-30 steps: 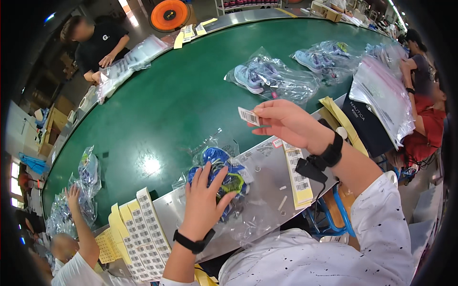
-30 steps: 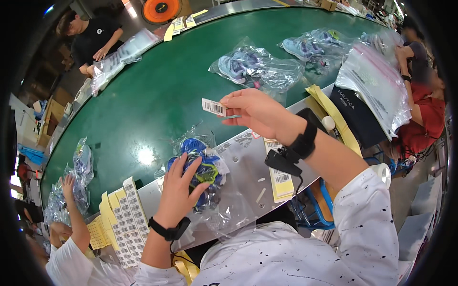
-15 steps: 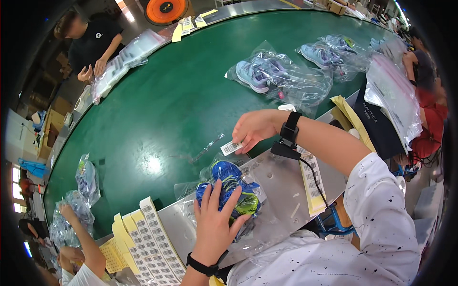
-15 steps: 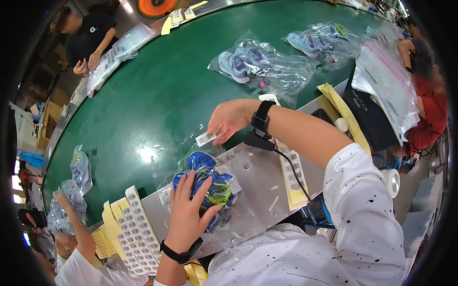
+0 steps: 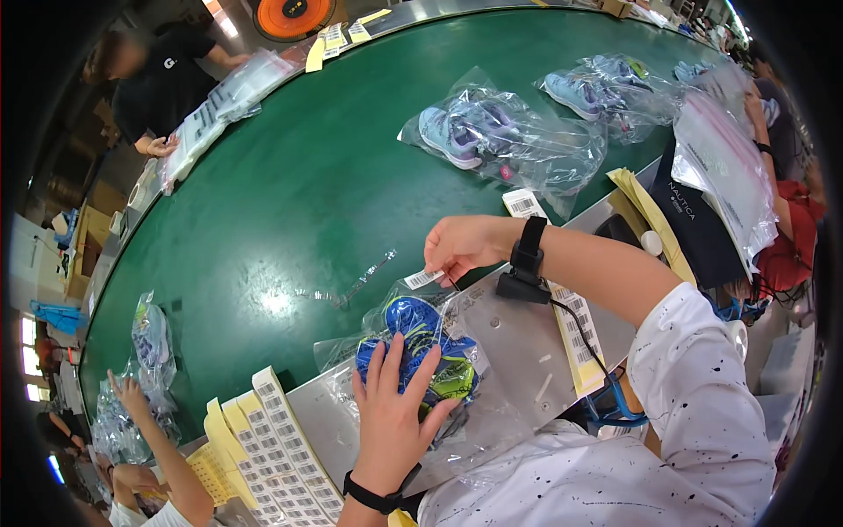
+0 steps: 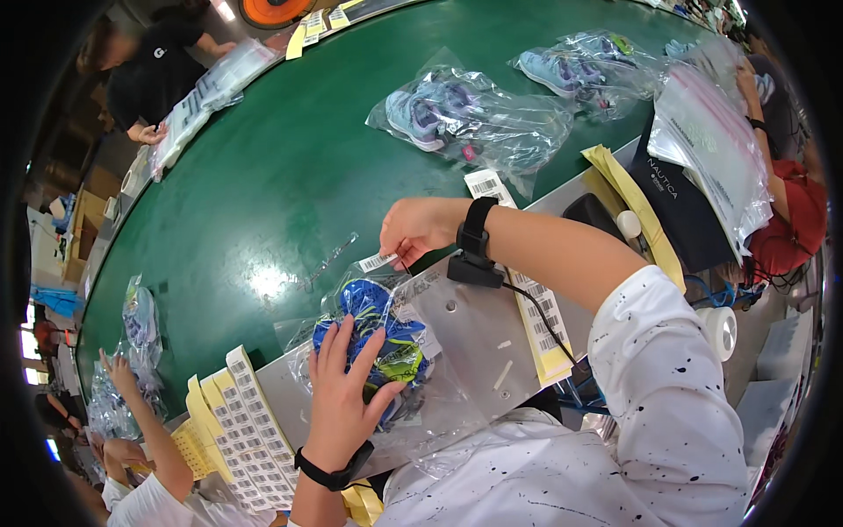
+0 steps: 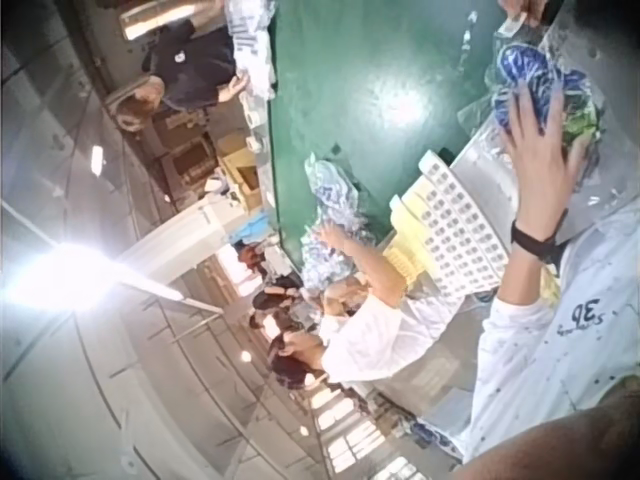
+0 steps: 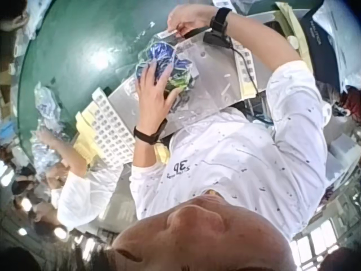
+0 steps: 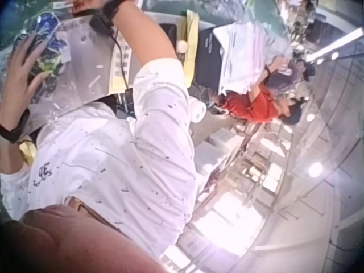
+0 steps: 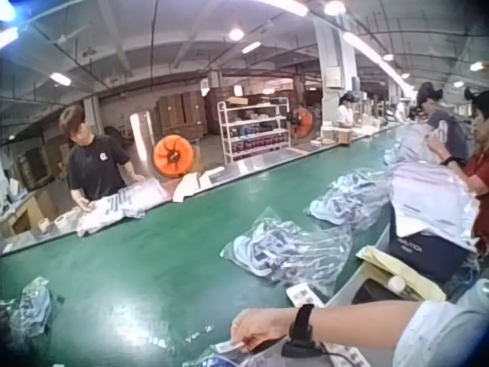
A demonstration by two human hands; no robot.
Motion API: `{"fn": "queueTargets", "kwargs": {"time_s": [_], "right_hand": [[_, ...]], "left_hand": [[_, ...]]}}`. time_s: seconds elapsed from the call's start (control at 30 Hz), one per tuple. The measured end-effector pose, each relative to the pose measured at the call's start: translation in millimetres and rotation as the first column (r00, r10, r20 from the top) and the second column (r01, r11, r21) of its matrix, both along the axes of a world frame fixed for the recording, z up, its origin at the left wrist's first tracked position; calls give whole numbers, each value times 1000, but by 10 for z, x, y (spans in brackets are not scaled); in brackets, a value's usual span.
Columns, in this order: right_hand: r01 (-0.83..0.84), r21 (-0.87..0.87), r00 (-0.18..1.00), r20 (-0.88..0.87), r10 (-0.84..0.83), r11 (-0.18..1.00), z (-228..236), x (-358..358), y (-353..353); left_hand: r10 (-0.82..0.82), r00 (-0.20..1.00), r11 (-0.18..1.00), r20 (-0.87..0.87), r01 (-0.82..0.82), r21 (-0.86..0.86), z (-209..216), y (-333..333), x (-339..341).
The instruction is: The person applies barcode stickers to plastic bags containing pairs of children's shoes on a green conveyor belt. They peel individual labels from a sheet and affix them to the packaging, then move the labeled bags along the belt. Other workers are visible in the background performing similar tasks.
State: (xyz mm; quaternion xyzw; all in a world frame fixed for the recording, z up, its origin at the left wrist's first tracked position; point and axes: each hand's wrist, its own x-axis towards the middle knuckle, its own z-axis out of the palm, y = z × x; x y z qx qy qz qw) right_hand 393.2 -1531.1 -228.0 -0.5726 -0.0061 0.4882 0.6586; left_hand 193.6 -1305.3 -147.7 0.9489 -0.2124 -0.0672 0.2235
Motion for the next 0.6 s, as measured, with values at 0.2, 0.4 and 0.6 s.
{"fn": "queueTargets", "kwargs": {"time_s": [0.2,0.4,0.6], "right_hand": [[190,-252,714,699,43,949,643,-436,-86],[266,-467,534,800,275,843,1368,-1647,-824],[658,-592,406,800,442,466,717,-2684,-952]], "left_hand": [[-28,996,1000,80,28,1,136,0,-91],[-277,956,953,93,261,152,186,-93,-430],[-307,877,921,370,174,349,-176,26,460]]}}
